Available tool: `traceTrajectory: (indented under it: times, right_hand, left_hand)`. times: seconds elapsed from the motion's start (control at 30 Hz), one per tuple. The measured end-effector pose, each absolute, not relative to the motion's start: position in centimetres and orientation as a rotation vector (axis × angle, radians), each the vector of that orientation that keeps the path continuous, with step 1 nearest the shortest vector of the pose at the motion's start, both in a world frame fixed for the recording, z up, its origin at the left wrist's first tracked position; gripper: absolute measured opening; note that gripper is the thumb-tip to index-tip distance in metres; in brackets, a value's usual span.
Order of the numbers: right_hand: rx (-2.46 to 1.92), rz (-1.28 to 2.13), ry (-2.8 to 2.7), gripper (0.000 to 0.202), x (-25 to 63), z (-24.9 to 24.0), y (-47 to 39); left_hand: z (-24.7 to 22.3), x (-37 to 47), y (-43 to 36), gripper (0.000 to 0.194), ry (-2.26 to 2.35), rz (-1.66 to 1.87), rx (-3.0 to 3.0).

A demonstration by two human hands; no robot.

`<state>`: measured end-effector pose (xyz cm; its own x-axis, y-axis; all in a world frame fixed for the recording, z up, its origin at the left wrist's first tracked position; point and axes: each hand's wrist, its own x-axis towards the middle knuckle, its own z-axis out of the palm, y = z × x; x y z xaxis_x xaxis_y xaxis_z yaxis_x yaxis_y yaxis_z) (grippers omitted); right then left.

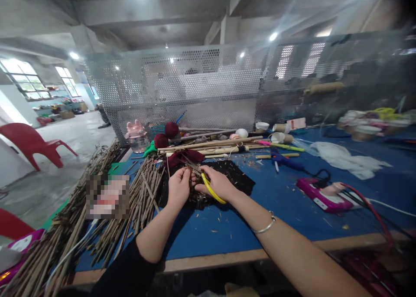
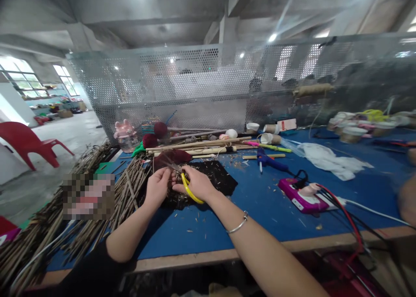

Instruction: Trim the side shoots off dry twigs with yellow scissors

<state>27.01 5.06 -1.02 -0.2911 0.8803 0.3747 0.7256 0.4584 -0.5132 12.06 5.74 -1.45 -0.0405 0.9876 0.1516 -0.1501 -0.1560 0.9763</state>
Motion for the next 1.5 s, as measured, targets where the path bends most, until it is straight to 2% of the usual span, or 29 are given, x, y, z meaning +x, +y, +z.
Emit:
traceTrajectory:
  times: [0.17,0.4,0.8,1.0,1.2,1.5]
  right_hand:
    - [-1.254,0.309,-2.122,0.058,26.7,-1.2,5.1]
    - [-1.207,0.314,-2.098,0.056,26.4,-1.3,4.9]
    - [-1.203,0.355,-2.107,0.04,26.4,-1.7,5.1]
    - [-1.337,0.23,-2.121,0.047,26.4,-1.2,4.8]
    - [-1.309,0.235,-2.177,0.053,26.6,-1.3,4.7]
    - [-1.229,0.271,-2.169,0.054,26.7,-1.5,5.1]
  left_hand:
    - [-1.4,12.0,5.7,0.018,1.013,1.365,1.219]
    - [-1.0,11.9,5.3,0.015,0.976,1.358,1.281]
    - [-1.3,11.4,5.6,0.026,1.125,1.446,1.469]
    - [-1.6,11.2,6.0,0.027,1.228,1.483,1.465]
    - [-1.6,10.9,6.1,0.02,1.288,1.513,1.634]
    - [-0.6,10.8,5.1,0.023,1.343,1.483,1.913]
